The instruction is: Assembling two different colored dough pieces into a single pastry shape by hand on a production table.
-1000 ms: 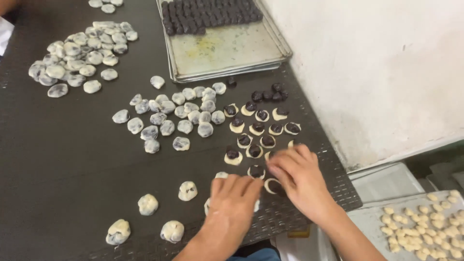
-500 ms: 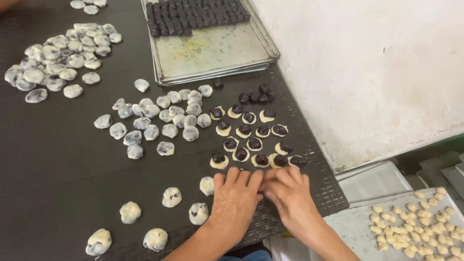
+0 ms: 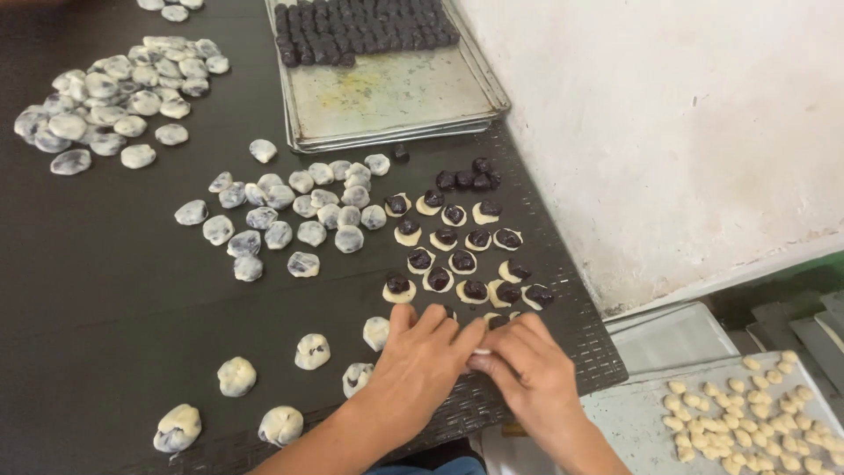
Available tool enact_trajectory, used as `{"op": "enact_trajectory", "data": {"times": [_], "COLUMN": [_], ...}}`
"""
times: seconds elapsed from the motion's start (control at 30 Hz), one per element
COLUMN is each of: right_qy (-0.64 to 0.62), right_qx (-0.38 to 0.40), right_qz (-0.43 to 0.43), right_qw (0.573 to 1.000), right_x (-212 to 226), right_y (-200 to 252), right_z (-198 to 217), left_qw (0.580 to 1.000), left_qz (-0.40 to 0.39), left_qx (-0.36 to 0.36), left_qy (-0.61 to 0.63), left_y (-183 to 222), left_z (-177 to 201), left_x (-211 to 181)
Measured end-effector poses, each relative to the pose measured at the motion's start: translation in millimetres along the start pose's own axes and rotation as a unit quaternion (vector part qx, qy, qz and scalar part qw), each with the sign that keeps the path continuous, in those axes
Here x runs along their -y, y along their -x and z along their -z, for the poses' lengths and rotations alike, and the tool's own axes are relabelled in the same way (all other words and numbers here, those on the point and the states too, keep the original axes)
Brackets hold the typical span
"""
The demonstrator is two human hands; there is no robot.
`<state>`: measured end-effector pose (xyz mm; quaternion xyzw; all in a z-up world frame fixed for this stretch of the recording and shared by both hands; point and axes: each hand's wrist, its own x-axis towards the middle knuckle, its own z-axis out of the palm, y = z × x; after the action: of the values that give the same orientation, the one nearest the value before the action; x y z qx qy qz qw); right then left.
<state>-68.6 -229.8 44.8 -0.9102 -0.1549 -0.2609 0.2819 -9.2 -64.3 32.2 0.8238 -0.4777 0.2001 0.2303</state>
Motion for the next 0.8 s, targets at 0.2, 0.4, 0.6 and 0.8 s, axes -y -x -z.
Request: {"op": "enact_trajectory", "data": {"times": [0.2,0.4,0.6,0.8], "right_qy": [0.079,0.075,-0.099,-0.036], "right_qx": [0.039,-0.051,-0.03,-0.065], "right_qz": [0.131,0.161,0.008,0.099], "right_qw": [0.987,0.983,0.995,0.992], "right_x": [-3.0,18.4,15.9,11.5], "right_y": [-3.8,-23.8,-6.6,8.8], "right_z": [18.0,23.2,23.1,25.7], "left_qw": [0.796,0.692,0.452,0.49], "left_qz": [0.432,0.45,0.51,0.494], "left_qx": [0.175,0.194,0.014,0.103], "left_qy": [0.387,0.53,0.732,0.711], "left_y": [-26.3,-36.3,-26.4,-20.9], "left_z": [23.4,56.4,18.4,-3.8], "left_x": [-4.2,-17.5,-18.6,-19.9]}}
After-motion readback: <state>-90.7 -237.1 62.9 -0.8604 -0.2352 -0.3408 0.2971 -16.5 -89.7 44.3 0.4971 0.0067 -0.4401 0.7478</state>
